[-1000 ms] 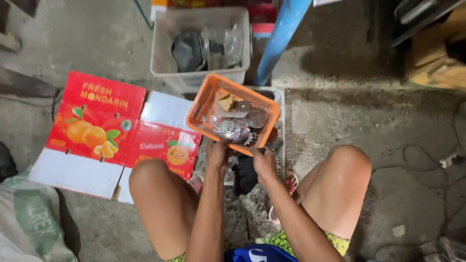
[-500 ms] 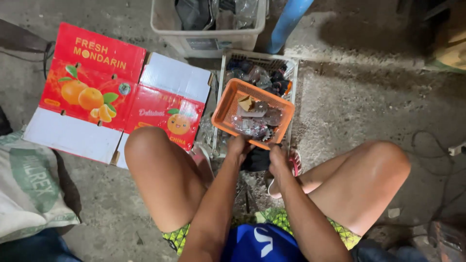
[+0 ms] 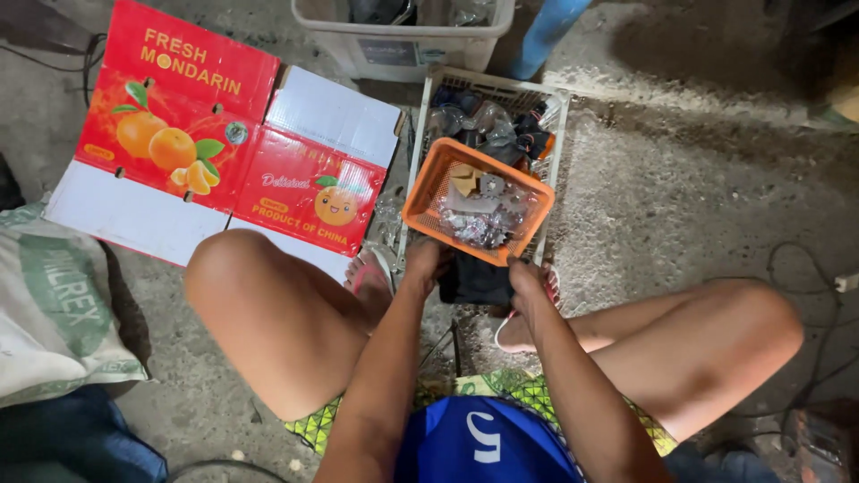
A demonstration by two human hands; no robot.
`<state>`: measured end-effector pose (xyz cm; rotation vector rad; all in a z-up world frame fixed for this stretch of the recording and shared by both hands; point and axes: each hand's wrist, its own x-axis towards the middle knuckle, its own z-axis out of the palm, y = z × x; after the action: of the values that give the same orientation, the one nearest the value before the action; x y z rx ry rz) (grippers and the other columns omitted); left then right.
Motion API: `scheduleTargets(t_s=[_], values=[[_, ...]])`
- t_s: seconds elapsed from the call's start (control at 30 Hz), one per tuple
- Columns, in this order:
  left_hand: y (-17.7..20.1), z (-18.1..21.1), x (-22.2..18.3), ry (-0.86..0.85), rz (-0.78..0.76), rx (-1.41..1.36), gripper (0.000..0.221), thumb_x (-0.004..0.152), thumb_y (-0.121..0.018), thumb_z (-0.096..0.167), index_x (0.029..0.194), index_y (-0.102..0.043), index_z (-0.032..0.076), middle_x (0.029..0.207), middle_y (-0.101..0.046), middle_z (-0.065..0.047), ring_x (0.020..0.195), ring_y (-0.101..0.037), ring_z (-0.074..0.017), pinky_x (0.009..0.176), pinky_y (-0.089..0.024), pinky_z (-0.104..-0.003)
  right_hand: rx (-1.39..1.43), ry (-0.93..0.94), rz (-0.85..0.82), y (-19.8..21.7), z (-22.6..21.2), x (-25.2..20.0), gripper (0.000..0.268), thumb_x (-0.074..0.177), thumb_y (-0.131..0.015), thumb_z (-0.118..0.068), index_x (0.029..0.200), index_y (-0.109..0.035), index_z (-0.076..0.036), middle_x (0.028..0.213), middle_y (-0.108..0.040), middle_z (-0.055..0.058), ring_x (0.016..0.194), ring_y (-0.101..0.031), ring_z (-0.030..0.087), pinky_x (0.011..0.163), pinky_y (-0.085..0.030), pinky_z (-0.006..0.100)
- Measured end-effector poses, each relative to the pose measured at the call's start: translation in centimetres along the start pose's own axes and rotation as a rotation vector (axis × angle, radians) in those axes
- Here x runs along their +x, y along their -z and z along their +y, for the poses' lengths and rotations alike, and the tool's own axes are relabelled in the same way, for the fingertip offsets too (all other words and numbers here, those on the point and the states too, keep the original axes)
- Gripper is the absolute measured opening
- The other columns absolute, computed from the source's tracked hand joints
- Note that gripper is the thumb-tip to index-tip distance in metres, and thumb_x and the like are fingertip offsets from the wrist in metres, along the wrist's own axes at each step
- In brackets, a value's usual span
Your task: Sorting and packing small metal motorcycle parts into a cloth bag and an orange plastic crate
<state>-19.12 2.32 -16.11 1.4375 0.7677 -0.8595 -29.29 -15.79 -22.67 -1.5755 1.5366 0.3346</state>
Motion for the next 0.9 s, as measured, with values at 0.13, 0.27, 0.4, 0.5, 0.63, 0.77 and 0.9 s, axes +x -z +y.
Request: scheduleTargets(t_s=[0.13, 0.27, 0.4, 0.5, 0.63, 0.77, 0.9], values=[[0.9, 1.5, -2.0, 0.019, -0.009, -0.013, 0.063, 0.08, -0.065, 0.021, 0.134, -0.061, -0.012, 0.13, -0.061, -0.033, 0.127, -0.056, -0.0497, 0.097, -0.052, -0.058, -0.062, 0.043, -0.039, 1.8, 0.0, -0.9, 0.06, 0.094, -0.065, -0.031, 0.141, -0.057, 0.006, 0.148, -0.048, 0.032, 0.143, -0.043, 0.044, 0.114, -0.036, 0.058], [2.2, 0.6, 1.7, -0.047, 0.145, 0.19, 0.059, 0.085, -0.059, 0.028, 0.127, -0.066, -0.011, 0.126, -0.065, -0.032, 0.125, -0.058, -0.0484, 0.102, -0.049, -0.057, -0.329, 0.16, -0.042, 2.9, -3.5, -5.5, 0.053, 0.096, -0.057, -0.049, 0.127, -0.07, -0.008, 0.131, -0.066, 0.021, 0.132, -0.056, 0.039, 0.108, -0.045, 0.053], [4.0, 0.5, 6.7, -0.045, 0.35, 0.176, 0.055, 0.085, -0.055, 0.029, 0.125, -0.069, -0.007, 0.127, -0.067, -0.029, 0.127, -0.059, -0.0453, 0.109, -0.046, -0.054, 0.286, 0.194, -0.046, 1.7, -9.1, -13.5, 0.064, 0.094, -0.066, -0.04, 0.13, -0.06, 0.012, 0.126, -0.061, 0.034, 0.122, -0.059, 0.041, 0.101, -0.045, 0.058], [6.4, 0.4, 8.6, 0.058, 0.47, 0.181, 0.057, 0.087, -0.051, 0.033, 0.129, -0.067, -0.002, 0.129, -0.068, -0.023, 0.129, -0.06, -0.0372, 0.113, -0.044, -0.046, 0.612, 0.225, -0.129, 1.4, -13.5, -18.3, 0.048, 0.097, -0.059, -0.031, 0.126, -0.068, 0.006, 0.118, -0.065, 0.025, 0.107, -0.062, 0.028, 0.095, -0.054, 0.044], [8.6, 1.1, 12.4, 0.164, 0.451, 0.311, 0.053, 0.096, -0.042, 0.017, 0.135, -0.06, -0.014, 0.137, -0.065, -0.024, 0.137, -0.055, -0.035, 0.116, -0.043, -0.039, 0.137, 0.075, 0.016, -0.3, -17.3, -19.8, 0.077, 0.089, -0.053, -0.058, 0.137, -0.062, 0.001, 0.142, -0.058, 0.026, 0.139, -0.048, 0.041, 0.117, -0.029, 0.048], [9.5, -3.4, 20.6, 0.06, 0.613, 0.17, 0.043, 0.09, -0.052, 0.031, 0.111, -0.076, 0.003, 0.11, -0.075, -0.02, 0.118, -0.067, -0.0362, 0.102, -0.053, -0.045, 0.368, 0.054, -0.043, -1.3, -17.2, -19.2, 0.071, 0.094, -0.056, -0.054, 0.13, -0.062, 0.008, 0.126, -0.063, 0.031, 0.117, -0.065, 0.04, 0.098, -0.052, 0.052], [9.1, -3.9, 21.7, 0.056, 0.496, 0.452, 0.041, 0.09, -0.053, 0.029, 0.108, -0.077, 0.002, 0.107, -0.076, -0.019, 0.115, -0.069, -0.0357, 0.1, -0.055, -0.046, 0.691, -0.067, -0.132, -2.4, -16.5, -18.2, 0.071, 0.1, -0.052, -0.056, 0.142, -0.049, 0.002, 0.126, -0.061, 0.034, 0.115, -0.065, 0.047, 0.093, -0.049, 0.07]])
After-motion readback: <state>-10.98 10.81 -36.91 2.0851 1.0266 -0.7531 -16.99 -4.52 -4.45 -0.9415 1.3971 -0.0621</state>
